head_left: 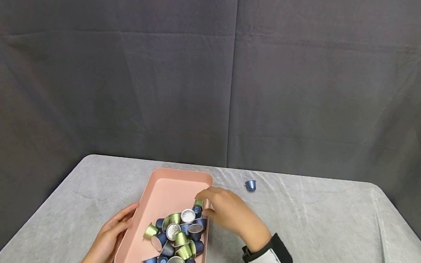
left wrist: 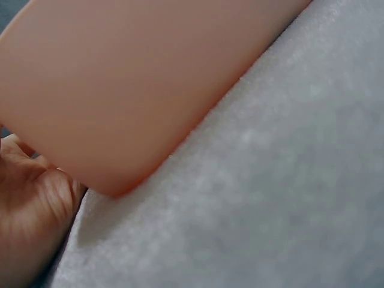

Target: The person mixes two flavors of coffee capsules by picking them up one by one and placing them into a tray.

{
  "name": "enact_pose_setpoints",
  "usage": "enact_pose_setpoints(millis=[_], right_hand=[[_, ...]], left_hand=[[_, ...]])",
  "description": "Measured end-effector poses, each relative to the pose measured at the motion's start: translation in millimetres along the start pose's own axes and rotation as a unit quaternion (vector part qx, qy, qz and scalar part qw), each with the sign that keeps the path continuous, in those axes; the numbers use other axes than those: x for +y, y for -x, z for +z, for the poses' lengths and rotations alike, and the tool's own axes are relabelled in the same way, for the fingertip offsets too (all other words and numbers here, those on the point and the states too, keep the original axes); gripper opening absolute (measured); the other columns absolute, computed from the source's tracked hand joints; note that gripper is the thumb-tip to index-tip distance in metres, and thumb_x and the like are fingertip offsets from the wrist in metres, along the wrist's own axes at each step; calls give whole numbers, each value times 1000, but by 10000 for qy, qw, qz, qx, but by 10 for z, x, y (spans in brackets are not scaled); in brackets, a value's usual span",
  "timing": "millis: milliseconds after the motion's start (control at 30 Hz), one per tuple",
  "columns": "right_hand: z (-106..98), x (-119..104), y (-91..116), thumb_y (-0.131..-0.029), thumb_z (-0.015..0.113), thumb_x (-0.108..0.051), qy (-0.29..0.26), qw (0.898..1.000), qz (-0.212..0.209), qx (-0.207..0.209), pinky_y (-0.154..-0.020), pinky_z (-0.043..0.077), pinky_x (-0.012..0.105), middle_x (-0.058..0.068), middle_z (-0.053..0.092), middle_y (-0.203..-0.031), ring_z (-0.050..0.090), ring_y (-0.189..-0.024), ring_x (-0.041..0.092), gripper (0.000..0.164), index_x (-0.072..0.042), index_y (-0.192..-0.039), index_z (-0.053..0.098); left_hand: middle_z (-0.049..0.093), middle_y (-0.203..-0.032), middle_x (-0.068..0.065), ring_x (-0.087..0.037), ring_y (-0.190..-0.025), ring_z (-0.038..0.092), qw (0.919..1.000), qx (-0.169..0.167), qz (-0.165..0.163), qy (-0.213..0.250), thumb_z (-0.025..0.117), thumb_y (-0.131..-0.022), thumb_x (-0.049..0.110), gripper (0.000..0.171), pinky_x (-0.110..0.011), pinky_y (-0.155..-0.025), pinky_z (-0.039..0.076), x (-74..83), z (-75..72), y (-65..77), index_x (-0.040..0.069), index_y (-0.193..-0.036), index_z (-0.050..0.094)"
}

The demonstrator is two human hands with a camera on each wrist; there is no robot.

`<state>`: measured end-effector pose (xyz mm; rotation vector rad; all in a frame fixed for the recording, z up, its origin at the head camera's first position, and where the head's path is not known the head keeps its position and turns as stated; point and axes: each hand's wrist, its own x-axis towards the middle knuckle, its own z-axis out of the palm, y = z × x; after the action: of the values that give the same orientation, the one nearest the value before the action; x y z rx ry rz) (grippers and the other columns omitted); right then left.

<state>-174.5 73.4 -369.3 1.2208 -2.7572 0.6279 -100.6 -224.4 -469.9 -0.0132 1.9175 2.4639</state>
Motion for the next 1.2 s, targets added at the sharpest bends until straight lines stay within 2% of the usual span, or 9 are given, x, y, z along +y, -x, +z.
enact_pose_setpoints(millis=[167,333,567,733,967,1200], right_hand=[[44,218,9,-84,76,-1,214,9991,160,332,-95,49,42,7,67,-115,62,-111,26,32,-10,-114,70],[18,410,10,-83,78,-2,526,9967,443,431,-99,47,43,7,65,-120,59,-116,28,36,-11,-116,70],[-27,716,32,-79,80,0,1143,9898,608,595,-98,46,47,12,65,-120,58,-116,32,38,-6,-115,69],[-45,880,46,-78,80,1,1333,9874,711,475,-96,47,47,14,65,-118,60,-113,34,39,-3,-115,68],[-21,1042,61,-80,77,2,1339,9859,983,202,-94,48,48,15,65,-119,61,-112,34,37,-3,-116,68],[-15,1145,91,-79,73,5,1385,9852,933,393,-88,50,49,15,67,-112,63,-105,35,33,-1,-111,69]], left_hand=[[51,-135,5,-5,-119,55,9999,51,-104,-7,46,-103,10,55,-24,-94,48,9,10,8,-7,-152,27],[42,-144,-7,-6,-119,55,9994,200,-296,7,46,-103,10,55,-25,-95,48,37,24,3,-4,-153,28],[31,-153,-19,-8,-118,56,9988,257,-418,-38,44,-103,10,54,-26,-93,49,32,25,8,-3,-153,29],[35,-150,-17,-8,-118,56,9991,259,-346,-25,45,-103,10,54,-26,-94,49,28,28,-6,-4,-152,29],[49,-138,0,-5,-119,55,9997,170,-179,-81,46,-103,10,55,-24,-94,48,17,12,-18,-6,-152,28],[50,-135,4,-5,-118,55,9997,180,-183,-54,48,-102,11,55,-24,-94,48,21,14,-26,-6,-152,29]])
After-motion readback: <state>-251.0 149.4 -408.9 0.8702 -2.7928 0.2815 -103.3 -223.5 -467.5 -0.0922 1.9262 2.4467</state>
